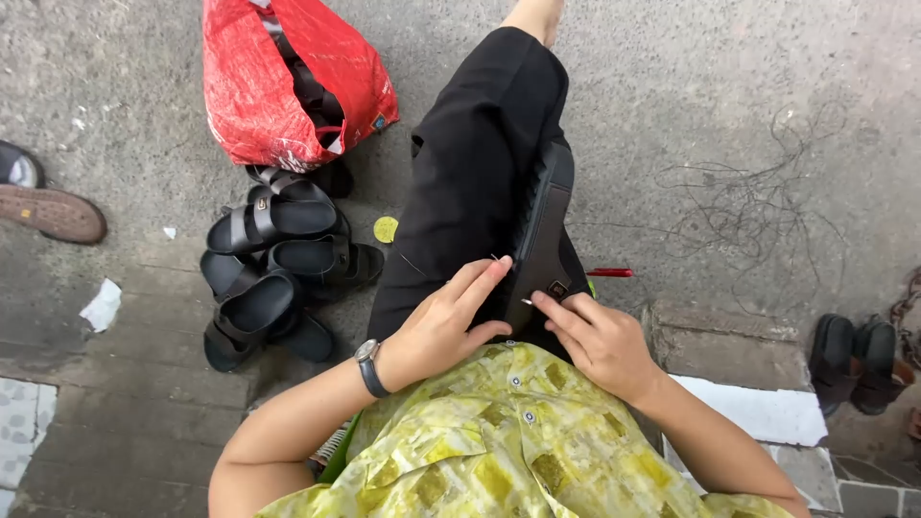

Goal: A person is hand-stitching the sole of a black sandal using a needle and thread while sitting on the ground.

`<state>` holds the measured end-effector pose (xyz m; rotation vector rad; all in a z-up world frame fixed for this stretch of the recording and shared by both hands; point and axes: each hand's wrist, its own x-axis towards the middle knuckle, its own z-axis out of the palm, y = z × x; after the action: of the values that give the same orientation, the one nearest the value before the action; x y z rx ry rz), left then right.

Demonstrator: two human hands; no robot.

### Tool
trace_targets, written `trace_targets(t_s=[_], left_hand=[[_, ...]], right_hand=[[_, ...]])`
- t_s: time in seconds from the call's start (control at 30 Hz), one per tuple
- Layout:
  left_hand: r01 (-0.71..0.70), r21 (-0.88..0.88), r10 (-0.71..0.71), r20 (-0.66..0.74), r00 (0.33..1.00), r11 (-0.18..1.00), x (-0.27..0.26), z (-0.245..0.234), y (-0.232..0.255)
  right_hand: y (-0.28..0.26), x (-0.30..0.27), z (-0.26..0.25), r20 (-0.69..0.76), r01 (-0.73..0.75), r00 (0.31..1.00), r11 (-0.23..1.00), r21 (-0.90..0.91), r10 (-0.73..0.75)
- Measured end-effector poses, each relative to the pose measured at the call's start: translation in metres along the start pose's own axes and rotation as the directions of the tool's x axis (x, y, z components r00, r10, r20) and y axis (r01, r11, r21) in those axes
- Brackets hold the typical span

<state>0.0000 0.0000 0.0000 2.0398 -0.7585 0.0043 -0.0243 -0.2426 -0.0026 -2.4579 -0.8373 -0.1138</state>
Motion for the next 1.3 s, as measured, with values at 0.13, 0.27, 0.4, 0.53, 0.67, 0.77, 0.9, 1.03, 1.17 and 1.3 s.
trace_targets(t_s=[0.13, 0.27, 0.4, 0.53, 0.67, 0.77, 0.9, 1.03, 1.17, 1.3], left_hand=[[0.062, -0.026, -0.062, 0.027, 0.998, 0.998, 0.006, 0.002, -0.002], [0.115, -0.084, -0.110, 0.064, 0.992, 0.990, 0.011, 0.002, -0.001], [0.141, -0.111, -0.132, 0.084, 0.988, 0.984, 0.012, 0.000, -0.002], [0.168, -0.141, -0.149, 0.132, 0.980, 0.976, 0.013, -0.004, -0.002], [0.190, -0.164, -0.167, 0.144, 0.975, 0.968, 0.012, 0.001, -0.006], [0.190, -0.170, -0.170, 0.126, 0.977, 0.967, 0.014, 0.005, -0.008], [0.222, -0.172, -0.203, 0.119, 0.972, 0.960, 0.012, 0.014, -0.014], [0.241, -0.203, -0.223, 0.108, 0.969, 0.949, 0.010, 0.015, -0.020], [0.254, -0.226, -0.246, 0.064, 0.967, 0.940, 0.007, 0.014, -0.019], [0.233, -0.158, -0.222, 0.084, 0.971, 0.960, 0.005, 0.013, -0.014]], right_hand=[[0.001, 0.004, -0.003, 0.042, -0.027, 0.999, 0.999, -0.045, 0.029], [0.003, 0.008, -0.013, 0.101, 0.020, 0.995, 0.993, -0.117, -0.008], [0.006, 0.008, -0.015, 0.141, 0.064, 0.989, 0.983, -0.171, -0.040], [0.004, 0.008, -0.017, 0.163, 0.089, 0.985, 0.974, -0.208, -0.055], [-0.004, 0.001, -0.019, 0.220, 0.152, 0.974, 0.882, -0.446, -0.056], [-0.013, 0.001, -0.020, 0.192, 0.153, 0.980, 0.802, -0.578, -0.049], [-0.012, -0.005, -0.011, 0.140, 0.126, 0.989, 0.769, -0.627, -0.048], [0.002, -0.011, 0.016, 0.110, 0.144, 0.989, 0.815, -0.562, -0.099], [0.001, -0.002, 0.034, 0.012, 0.116, 0.993, 0.904, -0.412, -0.121], [0.001, -0.004, 0.038, -0.073, 0.052, 0.994, 0.953, -0.300, -0.078]])
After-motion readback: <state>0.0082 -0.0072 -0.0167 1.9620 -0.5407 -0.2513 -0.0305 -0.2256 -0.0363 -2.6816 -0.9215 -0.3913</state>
